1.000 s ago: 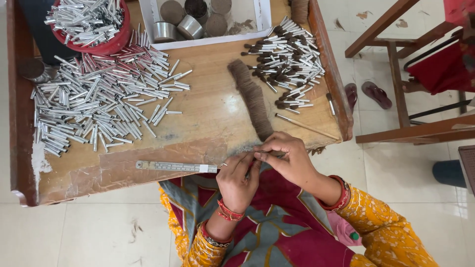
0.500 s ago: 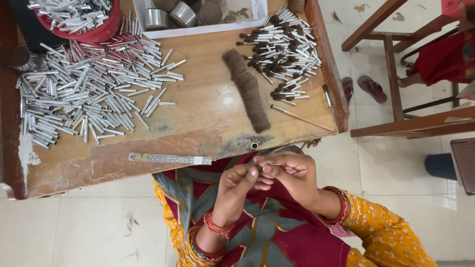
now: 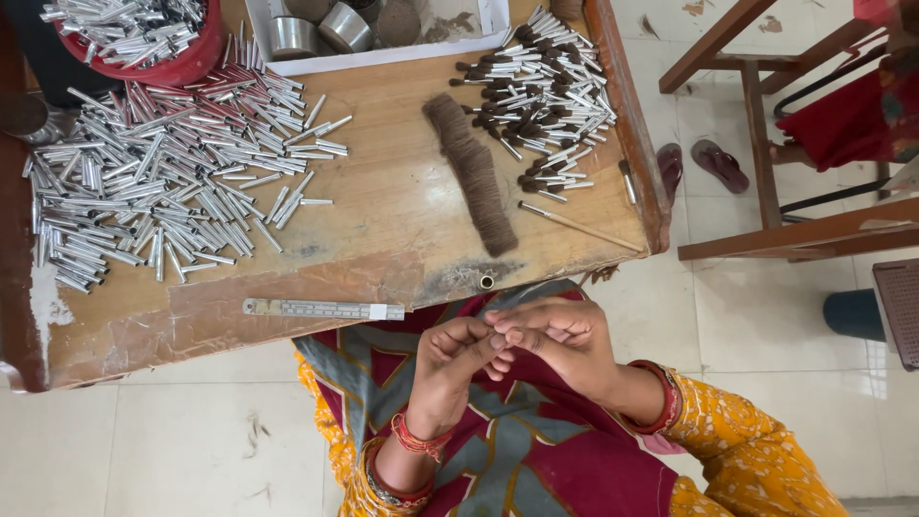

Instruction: The recorder is assembling small industrial brushes by inserting bristles into metal ferrules/tubes at a workbench.

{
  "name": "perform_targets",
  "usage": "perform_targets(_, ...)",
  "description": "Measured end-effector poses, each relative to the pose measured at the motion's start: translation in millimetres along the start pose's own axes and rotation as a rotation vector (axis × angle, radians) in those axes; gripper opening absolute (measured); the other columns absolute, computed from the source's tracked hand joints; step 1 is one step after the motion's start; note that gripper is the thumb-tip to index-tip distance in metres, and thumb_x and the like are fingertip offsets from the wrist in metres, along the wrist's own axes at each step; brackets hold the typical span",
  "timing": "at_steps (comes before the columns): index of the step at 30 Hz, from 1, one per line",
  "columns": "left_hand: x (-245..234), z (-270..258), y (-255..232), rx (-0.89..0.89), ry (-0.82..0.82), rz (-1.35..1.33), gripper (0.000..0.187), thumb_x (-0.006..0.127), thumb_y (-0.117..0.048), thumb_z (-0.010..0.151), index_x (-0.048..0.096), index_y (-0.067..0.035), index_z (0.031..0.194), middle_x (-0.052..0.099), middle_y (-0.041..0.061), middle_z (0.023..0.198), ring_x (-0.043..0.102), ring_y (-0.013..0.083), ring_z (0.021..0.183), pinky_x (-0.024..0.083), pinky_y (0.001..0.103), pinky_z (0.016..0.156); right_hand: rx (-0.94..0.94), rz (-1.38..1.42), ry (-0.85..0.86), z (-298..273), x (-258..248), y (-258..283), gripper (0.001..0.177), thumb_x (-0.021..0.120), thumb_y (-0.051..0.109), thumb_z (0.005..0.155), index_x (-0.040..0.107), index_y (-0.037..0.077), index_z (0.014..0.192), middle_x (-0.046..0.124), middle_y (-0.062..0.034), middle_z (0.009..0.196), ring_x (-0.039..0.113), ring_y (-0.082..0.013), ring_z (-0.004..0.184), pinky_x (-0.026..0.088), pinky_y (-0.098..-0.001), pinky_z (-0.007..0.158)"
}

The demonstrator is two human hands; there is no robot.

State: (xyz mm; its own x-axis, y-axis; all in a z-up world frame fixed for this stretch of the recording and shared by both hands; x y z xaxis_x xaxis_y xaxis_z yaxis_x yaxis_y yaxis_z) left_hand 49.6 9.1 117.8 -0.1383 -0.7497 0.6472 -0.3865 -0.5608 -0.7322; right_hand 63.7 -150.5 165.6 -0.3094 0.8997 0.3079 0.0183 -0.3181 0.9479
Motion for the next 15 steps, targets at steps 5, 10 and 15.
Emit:
perform_targets(5,-11,1,-14,0.020,-0.051,0.175,0.013,0.071,-0.005,0.096,0.072,0.007,0.100,0.076,0.011,0.086,0.072,0.0126,0.073,0.060,0.025,0.065,0.023,-0.342,-0.006,3,-29,7,0.013,0.068,0.002,0.097,0.077,-0.002,0.106,0.079,-0.0177,0.111,0.079,-0.0218,0.100,0.065,-0.0346,0.087)
perform_targets(10,-12,0,-24,0.014,-0.059,0.319,0.012,0.071,-0.005,0.095,0.072,0.006,0.100,0.075,0.007,0.085,0.070,0.0082,0.075,0.060,0.023,0.066,0.284,-1.296,0.590,7,-10,-18,0.015,0.079,0.017,0.089,0.078,0.008,0.101,0.076,-0.0130,0.096,0.072,-0.0300,0.091,0.056,-0.0404,0.080)
perform_targets(15,6,-4,-44,0.066,-0.002,0.573,0.011,0.073,-0.004,0.094,0.072,0.006,0.098,0.074,0.006,0.083,0.070,0.0079,0.071,0.059,0.022,0.060,-0.097,-0.872,0.295,19,15,38,0.050,0.085,0.017,0.077,0.069,0.002,0.122,0.075,-0.0126,0.103,0.074,-0.0273,0.086,0.057,-0.0358,0.073)
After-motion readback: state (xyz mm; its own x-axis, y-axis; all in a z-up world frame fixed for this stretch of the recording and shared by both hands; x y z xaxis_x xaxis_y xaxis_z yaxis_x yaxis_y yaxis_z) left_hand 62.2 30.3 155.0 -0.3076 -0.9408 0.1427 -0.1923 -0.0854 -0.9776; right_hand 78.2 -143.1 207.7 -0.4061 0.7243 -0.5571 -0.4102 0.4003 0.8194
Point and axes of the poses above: each hand's wrist, its own z-axis towards the middle knuckle, its own x-axis out of the palm, y = z × x, the point moved 6 cm from there along z, towards the middle knuckle
